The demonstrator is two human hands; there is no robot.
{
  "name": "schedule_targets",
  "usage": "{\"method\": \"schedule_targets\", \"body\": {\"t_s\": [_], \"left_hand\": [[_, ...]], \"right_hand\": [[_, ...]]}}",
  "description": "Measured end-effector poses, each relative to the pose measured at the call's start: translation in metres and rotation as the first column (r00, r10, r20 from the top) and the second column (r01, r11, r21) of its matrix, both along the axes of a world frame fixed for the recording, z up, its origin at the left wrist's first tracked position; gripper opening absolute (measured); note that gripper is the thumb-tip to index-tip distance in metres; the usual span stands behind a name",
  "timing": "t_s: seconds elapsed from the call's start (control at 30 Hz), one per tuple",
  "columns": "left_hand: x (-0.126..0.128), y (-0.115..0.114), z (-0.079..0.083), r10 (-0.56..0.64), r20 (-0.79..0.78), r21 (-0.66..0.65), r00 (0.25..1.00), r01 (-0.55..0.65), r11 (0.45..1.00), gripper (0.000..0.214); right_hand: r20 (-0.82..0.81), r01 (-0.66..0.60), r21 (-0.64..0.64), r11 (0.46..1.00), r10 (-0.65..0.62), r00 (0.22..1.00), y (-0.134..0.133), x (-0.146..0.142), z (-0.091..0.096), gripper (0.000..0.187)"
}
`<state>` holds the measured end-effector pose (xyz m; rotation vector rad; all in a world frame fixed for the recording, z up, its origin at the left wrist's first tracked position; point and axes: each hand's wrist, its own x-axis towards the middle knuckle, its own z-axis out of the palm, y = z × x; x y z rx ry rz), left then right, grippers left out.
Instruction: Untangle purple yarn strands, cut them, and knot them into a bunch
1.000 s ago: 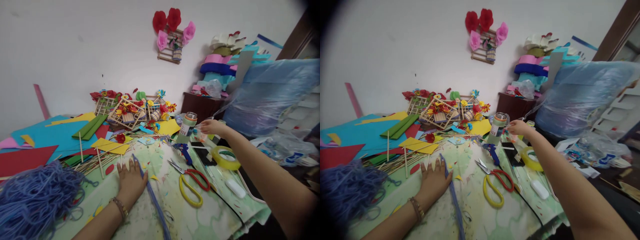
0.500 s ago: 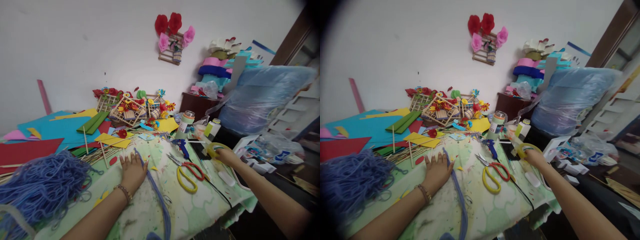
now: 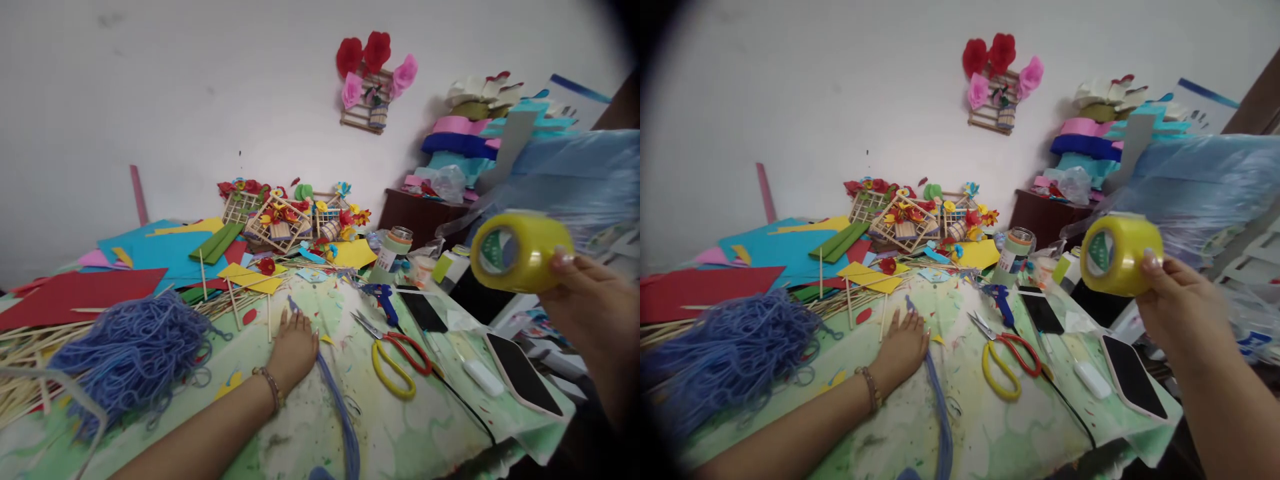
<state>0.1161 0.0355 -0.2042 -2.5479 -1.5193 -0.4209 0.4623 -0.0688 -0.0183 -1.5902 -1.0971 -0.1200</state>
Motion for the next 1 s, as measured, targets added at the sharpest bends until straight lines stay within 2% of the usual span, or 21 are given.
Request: {"method": "schedule_targets", "body": {"t_s": [0.03, 0.07, 0.1, 0.13, 0.17, 0.23, 0.33, 0.4, 0.43, 0.53, 0.67, 0.73, 0.9, 1.0], "left_hand": [[-0.001, 0.001, 0.000, -0.019, 0.002, -0.027, 1.000, 0.019, 0.999, 0.051], [-0.001, 0.002, 0.000, -0.028, 0.003, -0.047, 1.000, 0.028, 0.998, 0.051], [-0.002, 0.003, 0.000, -0.030, 0.003, -0.060, 1.000, 0.031, 0.998, 0.050], [-0.003, 0.003, 0.000, -0.034, 0.004, -0.067, 0.999, 0.034, 0.997, 0.050], [-0.004, 0.004, 0.000, -0.038, 0.006, -0.076, 0.999, 0.039, 0.996, 0.051], [-0.006, 0.004, 0.000, -0.052, 0.013, -0.091, 0.999, 0.053, 0.994, 0.052], [-0.009, 0.003, 0.001, -0.068, 0.022, -0.105, 0.997, 0.070, 0.992, 0.052], [-0.010, 0.003, 0.001, -0.070, 0.031, -0.109, 0.997, 0.073, 0.991, 0.052], [-0.011, 0.003, 0.002, -0.070, 0.037, -0.110, 0.997, 0.074, 0.991, 0.051], [-0.012, 0.004, 0.003, -0.076, 0.057, -0.112, 0.995, 0.082, 0.990, 0.050], [-0.012, 0.006, 0.004, -0.069, 0.086, -0.126, 0.994, 0.079, 0.989, 0.052], [-0.011, 0.007, 0.004, -0.063, 0.097, -0.138, 0.993, 0.076, 0.988, 0.052], [-0.009, 0.008, 0.003, -0.053, 0.115, -0.176, 0.992, 0.073, 0.982, 0.053], [-0.008, 0.008, 0.003, -0.046, 0.123, -0.205, 0.991, 0.071, 0.976, 0.054]], "right_hand": [[-0.013, -0.091, 0.079, 0.993, 0.092, 0.996, -0.001, -0.019, 0.009, 0.039], [-0.063, -0.214, 0.218, 0.952, 0.233, 0.970, 0.000, -0.040, 0.016, 0.032], [-0.077, -0.301, 0.279, 0.912, 0.333, 0.940, 0.002, -0.063, 0.021, 0.027], [-0.087, -0.373, 0.252, 0.893, 0.404, 0.910, 0.008, -0.086, 0.023, 0.028], [-0.084, -0.458, 0.170, 0.872, 0.476, 0.875, 0.017, -0.110, 0.021, 0.031], [-0.004, -0.605, -0.011, 0.796, 0.605, 0.796, 0.045, -0.157, 0.008, 0.032], [0.264, -0.557, -0.241, 0.794, 0.606, 0.750, 0.105, -0.217, -0.031, 0.023], [0.357, -0.492, -0.460, 0.740, 0.661, 0.660, 0.147, -0.246, -0.062, 0.019], [0.356, -0.477, -0.492, 0.728, 0.668, 0.653, 0.166, -0.256, -0.077, 0.018], [0.348, -0.453, -0.553, 0.699, 0.689, 0.636, 0.209, -0.275, -0.113, 0.014], [0.329, -0.447, -0.608, 0.656, 0.721, 0.610, 0.237, -0.281, -0.142, 0.015], [0.319, -0.475, -0.627, 0.617, 0.760, 0.567, 0.243, -0.280, -0.150, 0.021], [0.270, -0.564, -0.672, 0.481, 0.867, 0.418, 0.254, -0.270, -0.156, 0.029], [0.259, -0.575, -0.674, 0.464, 0.877, 0.404, 0.259, -0.266, -0.159, 0.034]]}}
